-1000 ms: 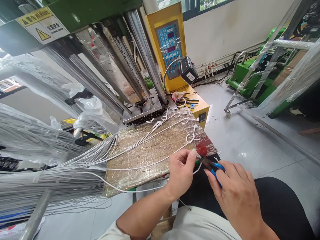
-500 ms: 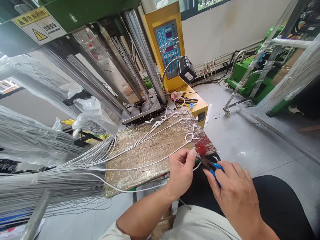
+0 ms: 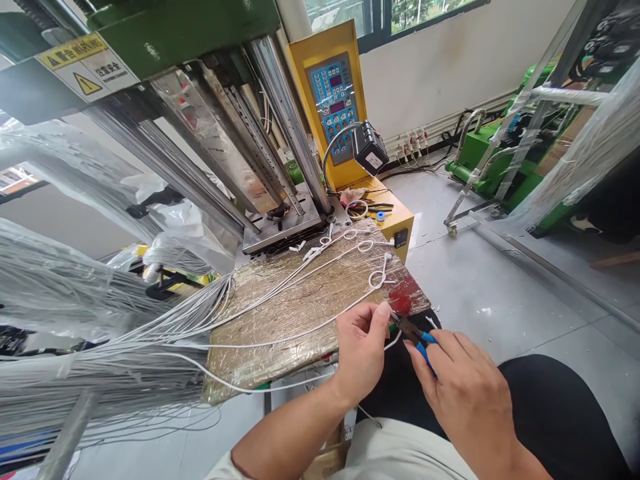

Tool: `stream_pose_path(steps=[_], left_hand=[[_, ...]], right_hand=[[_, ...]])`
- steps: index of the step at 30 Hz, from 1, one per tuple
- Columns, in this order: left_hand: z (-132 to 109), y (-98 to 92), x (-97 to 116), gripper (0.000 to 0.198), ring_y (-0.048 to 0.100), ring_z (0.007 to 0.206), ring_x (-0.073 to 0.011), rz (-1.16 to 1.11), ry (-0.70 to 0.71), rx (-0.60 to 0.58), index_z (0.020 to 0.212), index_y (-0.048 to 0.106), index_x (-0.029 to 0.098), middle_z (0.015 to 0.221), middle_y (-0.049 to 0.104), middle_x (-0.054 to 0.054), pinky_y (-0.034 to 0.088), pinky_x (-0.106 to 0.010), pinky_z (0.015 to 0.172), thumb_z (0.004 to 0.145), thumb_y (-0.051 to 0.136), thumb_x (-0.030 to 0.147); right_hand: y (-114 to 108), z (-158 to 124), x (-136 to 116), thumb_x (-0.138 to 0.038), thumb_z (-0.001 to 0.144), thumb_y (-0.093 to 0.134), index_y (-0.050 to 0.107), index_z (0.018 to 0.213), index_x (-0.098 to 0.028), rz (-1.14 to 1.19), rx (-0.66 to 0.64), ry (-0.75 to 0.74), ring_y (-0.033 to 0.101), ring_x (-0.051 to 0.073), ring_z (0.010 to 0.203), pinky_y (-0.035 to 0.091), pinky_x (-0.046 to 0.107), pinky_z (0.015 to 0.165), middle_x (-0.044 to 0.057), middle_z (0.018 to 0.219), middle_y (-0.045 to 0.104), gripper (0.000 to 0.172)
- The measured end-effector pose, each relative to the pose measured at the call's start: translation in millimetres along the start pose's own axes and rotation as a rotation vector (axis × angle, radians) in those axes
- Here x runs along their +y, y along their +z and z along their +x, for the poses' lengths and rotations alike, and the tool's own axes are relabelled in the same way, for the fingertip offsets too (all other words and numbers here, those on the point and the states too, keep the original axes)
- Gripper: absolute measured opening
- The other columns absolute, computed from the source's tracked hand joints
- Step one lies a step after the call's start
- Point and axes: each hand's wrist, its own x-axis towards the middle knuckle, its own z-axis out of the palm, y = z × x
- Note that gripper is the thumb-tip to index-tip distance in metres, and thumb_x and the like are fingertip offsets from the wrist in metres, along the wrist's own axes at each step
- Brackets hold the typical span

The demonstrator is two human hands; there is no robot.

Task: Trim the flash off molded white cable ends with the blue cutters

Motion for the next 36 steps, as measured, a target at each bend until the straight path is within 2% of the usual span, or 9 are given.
stream_pose_path(steps=[6,9,13,19,22,26,29,32,36], left_hand=[[7,-8.3,-1,0.040,0.042,0.057,-0.0070,0.044,0.072,-0.039,0.077,0.067,0.015,0.063,0.052,0.003,0.036,-0.023,0.057,0.100,0.064,0.047],[13,-18.4,7,0.034,0.055,0.071,-0.0112,0.106,0.188,-0.067,0.082,0.071,0.015,0.074,0.062,-0.001,0.045,-0.025,0.070,0.102,0.063,0.041],[18,-29.1,20,0.027,0.067,0.093,-0.0169,0.022,0.247,-0.130,0.091,0.075,0.016,0.094,0.073,-0.007,0.052,-0.030,0.092,0.103,0.062,0.037],[17,-36.0,24,0.036,0.062,0.054,-0.0114,-0.317,-0.040,-0.253,0.087,0.065,0.015,0.068,0.066,-0.001,0.055,-0.024,0.055,0.096,0.070,0.049],[15,-38.9,23,0.041,0.052,0.044,-0.0079,-0.343,-0.141,-0.222,0.087,0.068,0.013,0.061,0.060,0.002,0.049,-0.021,0.042,0.089,0.077,0.052],[15,-36.6,17,0.043,0.044,0.041,-0.0044,-0.375,-0.231,-0.207,0.080,0.065,0.013,0.057,0.057,0.004,0.037,-0.016,0.037,0.083,0.083,0.051],[14,-30.5,10,0.047,0.041,0.041,-0.0044,-0.377,-0.279,-0.255,0.073,0.059,0.015,0.054,0.054,0.005,0.033,-0.016,0.037,0.082,0.083,0.055],[9,-29.1,3,0.049,0.047,0.045,-0.0060,-0.222,-0.284,-0.359,0.083,0.065,0.014,0.061,0.059,0.002,0.037,-0.018,0.043,0.088,0.074,0.062],[-8,-40.9,-3,0.049,0.047,0.050,-0.0067,0.168,-0.246,-0.585,0.102,0.072,0.012,0.063,0.059,0.001,0.035,-0.020,0.051,0.099,0.058,0.060]], right_hand=[[10,-1,15,-0.034,0.105,0.061,0.045,0.070,-0.021,0.144,0.021,0.040,0.047,0.016,0.066,0.033,0.034,0.066,0.000,0.073,0.054,0.041],[27,9,24,-0.038,0.105,0.060,0.049,0.070,-0.021,0.152,0.004,0.119,0.054,0.018,0.076,0.038,0.034,0.071,0.003,0.081,0.061,0.040],[61,34,21,-0.035,0.104,0.057,0.062,0.077,-0.019,0.149,-0.074,0.080,0.059,0.028,0.099,0.043,0.041,0.088,0.011,0.106,0.069,0.032],[105,61,4,-0.025,0.101,0.058,0.069,0.091,-0.015,0.289,-0.141,0.028,0.056,0.034,0.120,0.042,0.052,0.108,0.016,0.128,0.068,0.018],[94,63,5,-0.029,0.108,0.048,0.069,0.107,-0.016,0.407,-0.115,0.051,0.055,0.030,0.129,0.041,0.050,0.114,0.015,0.135,0.065,0.025],[48,61,3,-0.034,0.110,0.048,0.064,0.133,-0.025,0.842,-0.210,0.109,0.063,0.017,0.118,0.051,0.031,0.103,0.006,0.127,0.067,0.029],[21,58,-1,-0.034,0.105,0.061,0.069,0.123,-0.026,0.952,-0.280,0.159,0.065,0.015,0.099,0.053,0.028,0.089,0.004,0.112,0.069,0.021],[17,49,11,-0.034,0.101,0.067,0.071,0.097,-0.021,0.896,-0.079,0.315,0.062,0.014,0.081,0.050,0.028,0.076,0.003,0.092,0.067,0.014],[31,26,54,-0.043,0.087,0.083,0.068,0.100,-0.019,1.026,0.417,0.853,0.058,0.013,0.072,0.050,0.027,0.070,0.000,0.080,0.061,0.031]])
